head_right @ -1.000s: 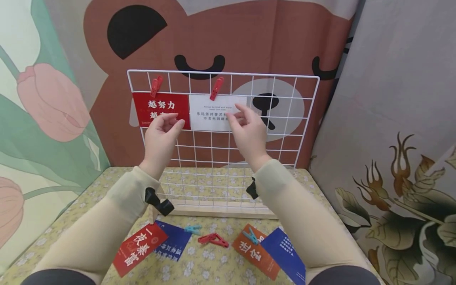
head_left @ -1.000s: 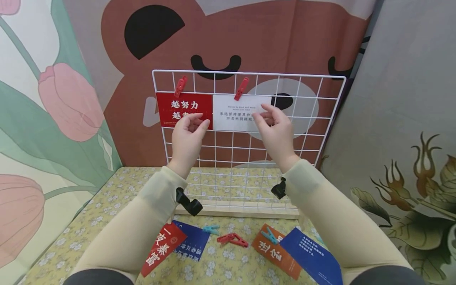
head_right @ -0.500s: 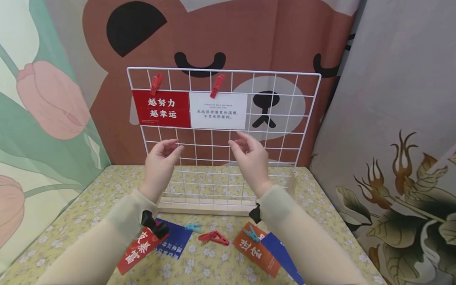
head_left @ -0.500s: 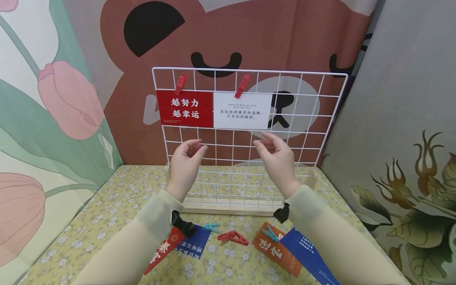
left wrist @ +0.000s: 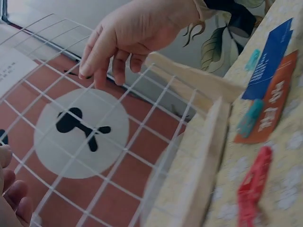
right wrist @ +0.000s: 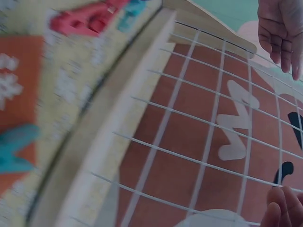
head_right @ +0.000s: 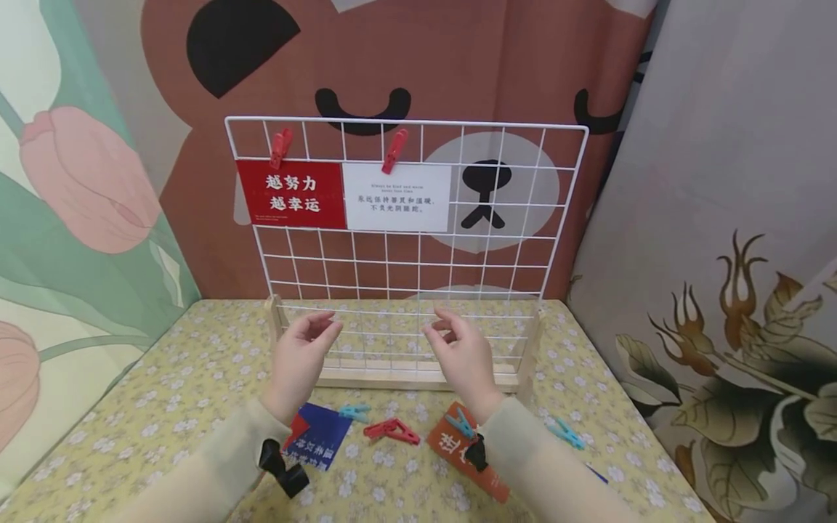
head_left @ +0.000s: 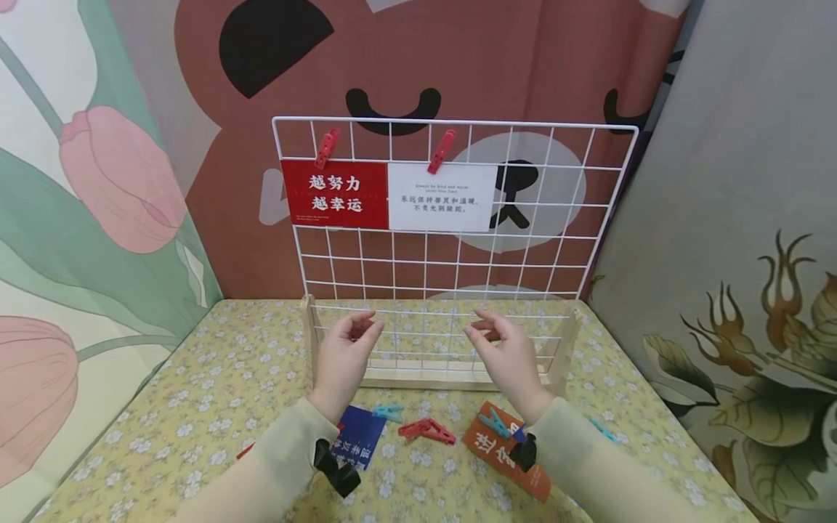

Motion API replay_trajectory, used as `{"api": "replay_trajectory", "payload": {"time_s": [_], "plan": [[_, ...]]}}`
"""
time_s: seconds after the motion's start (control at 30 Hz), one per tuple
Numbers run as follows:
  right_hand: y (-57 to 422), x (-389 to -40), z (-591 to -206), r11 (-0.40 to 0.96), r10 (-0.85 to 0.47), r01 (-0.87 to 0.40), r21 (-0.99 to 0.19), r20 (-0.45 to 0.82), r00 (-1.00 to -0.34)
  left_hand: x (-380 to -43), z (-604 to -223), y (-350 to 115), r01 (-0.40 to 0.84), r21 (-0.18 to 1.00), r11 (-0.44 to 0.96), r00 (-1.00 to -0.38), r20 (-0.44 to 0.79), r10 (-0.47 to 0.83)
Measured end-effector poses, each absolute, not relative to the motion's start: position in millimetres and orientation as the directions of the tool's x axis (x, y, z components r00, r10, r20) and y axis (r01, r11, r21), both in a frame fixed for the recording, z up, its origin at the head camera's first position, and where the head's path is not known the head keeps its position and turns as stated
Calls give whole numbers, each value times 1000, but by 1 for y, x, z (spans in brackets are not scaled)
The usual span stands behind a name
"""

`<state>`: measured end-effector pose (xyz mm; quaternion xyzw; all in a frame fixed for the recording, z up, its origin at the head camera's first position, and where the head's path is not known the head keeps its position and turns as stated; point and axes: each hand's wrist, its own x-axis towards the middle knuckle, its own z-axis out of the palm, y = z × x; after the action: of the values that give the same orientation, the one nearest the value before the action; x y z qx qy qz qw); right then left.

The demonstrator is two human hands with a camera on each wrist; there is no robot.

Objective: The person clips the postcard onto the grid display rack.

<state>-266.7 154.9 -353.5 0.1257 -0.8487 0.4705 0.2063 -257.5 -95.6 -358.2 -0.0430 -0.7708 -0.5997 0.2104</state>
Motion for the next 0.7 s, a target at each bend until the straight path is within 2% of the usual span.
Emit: {"api": "replay_trajectory", "payload": {"time_s": [0.13, 0.23, 0.5, 0.7], "plan": [[161, -260, -372, 539, -14, -314, -781, 365, -931, -248, -374, -91, 274, 929, 248, -931, 321, -176], [165, -256, -385, 600, -18, -241, -763, 288, -957, -241, -385, -86, 252, 932, 260, -940, 300, -166], [174, -249, -416, 758, -53, -114, -642, 114, -992, -225, -415, -72, 173, 948, 269, -971, 209, -112], [184, -247, -431, 831, -84, -83, -549, 22, -996, -220, -437, -64, 110, 937, 331, -988, 141, -70]]}}
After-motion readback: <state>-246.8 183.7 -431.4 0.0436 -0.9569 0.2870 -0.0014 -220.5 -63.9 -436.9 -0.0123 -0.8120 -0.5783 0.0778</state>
